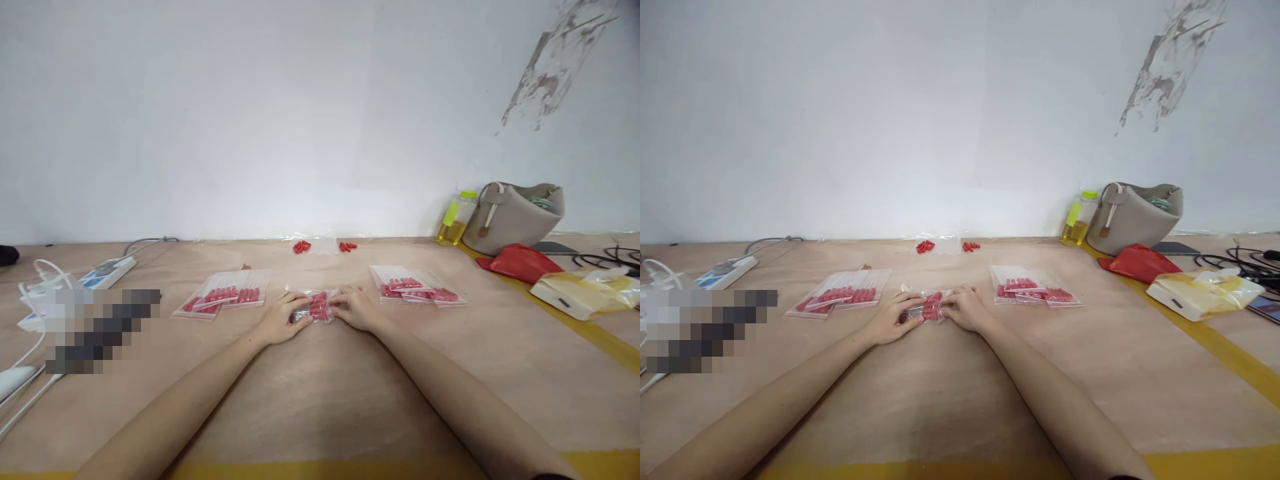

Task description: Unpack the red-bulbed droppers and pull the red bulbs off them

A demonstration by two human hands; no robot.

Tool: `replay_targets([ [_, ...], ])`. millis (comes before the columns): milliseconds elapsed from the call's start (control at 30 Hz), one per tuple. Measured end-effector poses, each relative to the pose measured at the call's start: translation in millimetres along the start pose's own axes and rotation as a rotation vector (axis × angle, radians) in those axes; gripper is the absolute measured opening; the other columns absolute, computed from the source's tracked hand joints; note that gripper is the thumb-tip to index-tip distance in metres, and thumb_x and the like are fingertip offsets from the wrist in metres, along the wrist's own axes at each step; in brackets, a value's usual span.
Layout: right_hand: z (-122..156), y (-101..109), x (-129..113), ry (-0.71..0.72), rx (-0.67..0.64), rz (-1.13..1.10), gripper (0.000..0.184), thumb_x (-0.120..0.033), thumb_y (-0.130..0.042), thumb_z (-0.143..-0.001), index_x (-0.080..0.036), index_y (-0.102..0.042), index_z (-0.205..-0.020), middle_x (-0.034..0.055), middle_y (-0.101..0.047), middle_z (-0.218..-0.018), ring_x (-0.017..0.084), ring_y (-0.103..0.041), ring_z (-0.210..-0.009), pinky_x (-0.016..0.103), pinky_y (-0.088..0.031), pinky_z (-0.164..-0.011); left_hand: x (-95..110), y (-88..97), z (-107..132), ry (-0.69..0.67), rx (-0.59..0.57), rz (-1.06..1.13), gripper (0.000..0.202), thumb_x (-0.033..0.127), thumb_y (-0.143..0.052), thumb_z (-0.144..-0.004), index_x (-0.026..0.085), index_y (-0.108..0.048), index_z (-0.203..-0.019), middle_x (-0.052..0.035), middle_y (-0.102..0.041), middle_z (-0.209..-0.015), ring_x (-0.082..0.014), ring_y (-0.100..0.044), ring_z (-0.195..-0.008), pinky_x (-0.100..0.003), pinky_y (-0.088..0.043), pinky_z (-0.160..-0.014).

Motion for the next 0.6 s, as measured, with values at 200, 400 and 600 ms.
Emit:
replay_targets([
  [200, -2.4, -1.5, 3.4, 0.008, -0.064, -0.067, 0.036, -0.048, -0.066, -0.065, -0.022, -0.063, -0.089, -0.0002, -0.056, -0.077, 0.017, -0.049, -0.082, 0.031, -0.031, -0.076, 0.9, 2.4, 2.1, 0.011, 0.022, 0.030, 0.034, 0.032, -0.050, -0.081, 0.023, -0.056, -0.113, -0.0061, -0.056, -0.110, -0.0197, -0.050, -0.103, -0.035, -0.041, -0.090],
  [400, -5.7, -4.0, 4.7, 0.007, 0.002, -0.360, 0.032, -0.029, -0.068, -0.065, -0.016, -0.062, -0.094, -0.0001, -0.052, -0.079, 0.011, -0.046, -0.068, 0.023, -0.037, -0.063, -2.0, 6.1, 1.9, 0.044, 0.075, 0.073, 0.034, 0.034, -0.052, -0.081, 0.022, -0.055, -0.112, -0.0060, -0.058, -0.105, -0.0187, -0.053, -0.098, -0.034, -0.043, -0.087],
  [600, -9.5, -12.8, 3.2, -0.026, -0.021, -0.389, 0.028, -0.025, -0.069, -0.063, -0.018, -0.063, -0.090, -0.0002, -0.059, -0.082, 0.012, -0.049, -0.070, 0.023, -0.038, -0.064, -4.5, 5.4, 2.6, 0.044, 0.078, 0.101, 0.032, 0.036, -0.052, -0.081, 0.021, -0.055, -0.109, -0.0053, -0.060, -0.102, -0.0185, -0.055, -0.096, -0.033, -0.043, -0.086],
])
Point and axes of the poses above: each hand's wrist, its own z-axis away from the middle knuckle, its own y-axis out of the back of the hand, x = y × z, the point moved 8 cm from there along -z, towards the middle knuckle
